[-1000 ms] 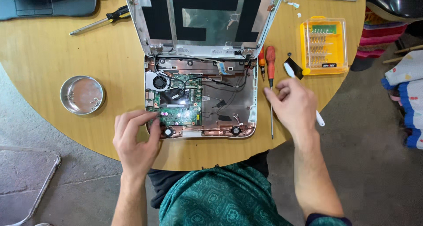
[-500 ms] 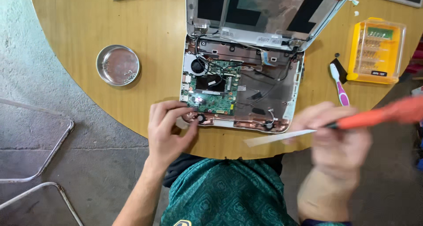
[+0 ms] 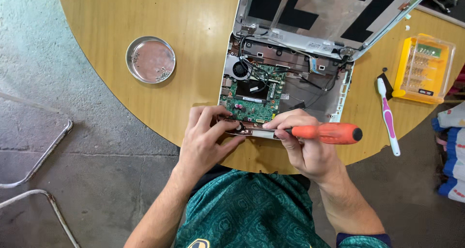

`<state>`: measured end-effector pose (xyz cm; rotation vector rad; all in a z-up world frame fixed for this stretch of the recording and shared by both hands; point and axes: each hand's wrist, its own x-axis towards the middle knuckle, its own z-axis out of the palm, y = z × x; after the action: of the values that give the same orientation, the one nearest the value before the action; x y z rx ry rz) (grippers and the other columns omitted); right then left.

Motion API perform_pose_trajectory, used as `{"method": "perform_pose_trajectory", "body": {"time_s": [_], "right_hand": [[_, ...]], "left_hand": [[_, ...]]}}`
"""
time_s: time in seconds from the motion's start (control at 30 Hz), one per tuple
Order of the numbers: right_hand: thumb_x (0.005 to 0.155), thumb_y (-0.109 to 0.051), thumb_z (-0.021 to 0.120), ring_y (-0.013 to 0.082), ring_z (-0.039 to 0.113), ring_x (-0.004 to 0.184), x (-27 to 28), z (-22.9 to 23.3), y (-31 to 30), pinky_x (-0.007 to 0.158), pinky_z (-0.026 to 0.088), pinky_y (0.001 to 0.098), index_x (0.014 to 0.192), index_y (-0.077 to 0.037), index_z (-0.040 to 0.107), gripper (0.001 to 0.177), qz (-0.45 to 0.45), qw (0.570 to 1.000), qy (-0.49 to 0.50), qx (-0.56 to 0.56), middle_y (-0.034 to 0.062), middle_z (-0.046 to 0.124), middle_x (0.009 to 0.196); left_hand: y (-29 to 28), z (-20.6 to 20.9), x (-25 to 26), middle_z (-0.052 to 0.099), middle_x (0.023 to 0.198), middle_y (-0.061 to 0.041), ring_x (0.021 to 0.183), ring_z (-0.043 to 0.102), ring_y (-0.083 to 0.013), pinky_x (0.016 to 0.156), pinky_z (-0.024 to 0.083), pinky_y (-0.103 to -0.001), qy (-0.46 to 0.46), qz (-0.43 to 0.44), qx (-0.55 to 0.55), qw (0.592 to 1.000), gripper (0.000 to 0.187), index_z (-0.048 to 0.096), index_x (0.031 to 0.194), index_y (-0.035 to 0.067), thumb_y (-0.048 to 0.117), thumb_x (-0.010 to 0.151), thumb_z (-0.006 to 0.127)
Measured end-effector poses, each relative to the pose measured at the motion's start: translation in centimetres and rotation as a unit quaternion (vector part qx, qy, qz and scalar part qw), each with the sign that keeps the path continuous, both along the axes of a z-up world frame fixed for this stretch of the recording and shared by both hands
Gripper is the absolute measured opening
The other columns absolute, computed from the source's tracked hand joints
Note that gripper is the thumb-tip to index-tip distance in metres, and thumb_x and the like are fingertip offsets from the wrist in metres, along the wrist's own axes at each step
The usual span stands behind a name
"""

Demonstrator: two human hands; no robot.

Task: The person disassembles a laptop by removing screws from the bottom case and placing them in a small metal dish. They then use a screwdriver to loosen additional screws on the motherboard and carefully disconnect several internal cables and connectors from the motherboard and chassis.

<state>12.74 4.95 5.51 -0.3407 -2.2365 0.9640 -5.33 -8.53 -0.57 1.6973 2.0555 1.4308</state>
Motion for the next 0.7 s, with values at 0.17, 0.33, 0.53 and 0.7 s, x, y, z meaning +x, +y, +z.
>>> {"method": "perform_pose_trajectory", "body": {"time_s": [0.17, 0.33, 0.53, 0.7], "right_hand": [[0.103, -0.009, 0.058, 0.0287, 0.073, 0.077, 0.1, 0.5, -0.3, 0.064, 0.060, 0.0366, 0.104, -0.003, 0.054, 0.007, 0.002, 1.000, -0.028, 0.005, 0.0152, 0.073, 0.093], [0.103, -0.008, 0.056, 0.0276, 0.074, 0.079, 0.3, 0.2, -0.5, 0.067, 0.060, 0.0338, 0.104, -0.003, 0.054, 0.005, 0.009, 1.000, -0.007, 0.007, 0.0143, 0.073, 0.094], [0.100, -0.006, 0.060, 0.0283, 0.075, 0.080, 0.2, -0.2, -0.8, 0.067, 0.061, 0.0350, 0.103, -0.002, 0.055, 0.007, 0.005, 1.000, 0.003, -0.008, 0.0143, 0.073, 0.093], [0.103, -0.011, 0.059, 0.0282, 0.074, 0.077, 0.1, 0.9, -1.2, 0.064, 0.059, 0.0360, 0.107, -0.007, 0.054, 0.008, 0.007, 0.999, -0.032, -0.002, 0.0133, 0.074, 0.096]], "left_hand": [[0.1, 0.0, -0.2, 0.066, 0.108, -0.004, 0.100, 0.061, -0.0296, 0.087, 0.057, -0.038, -0.005, -0.013, -0.002, 1.000, 0.023, 0.076, 0.094, 0.016, 0.023, 0.077, 0.091], [-0.1, -0.1, -0.3, 0.065, 0.109, -0.003, 0.101, 0.060, -0.0287, 0.088, 0.057, -0.037, -0.003, -0.014, -0.012, 1.000, 0.023, 0.077, 0.095, 0.017, 0.025, 0.078, 0.090], [-0.1, -0.2, -0.3, 0.065, 0.108, -0.004, 0.100, 0.060, -0.0295, 0.087, 0.057, -0.038, -0.005, -0.014, -0.010, 1.000, 0.025, 0.077, 0.095, 0.017, 0.024, 0.076, 0.091], [-0.1, -0.3, -0.2, 0.065, 0.108, -0.003, 0.101, 0.060, -0.0291, 0.086, 0.057, -0.037, -0.009, -0.010, -0.011, 1.000, 0.024, 0.077, 0.095, 0.017, 0.026, 0.077, 0.091]]}}
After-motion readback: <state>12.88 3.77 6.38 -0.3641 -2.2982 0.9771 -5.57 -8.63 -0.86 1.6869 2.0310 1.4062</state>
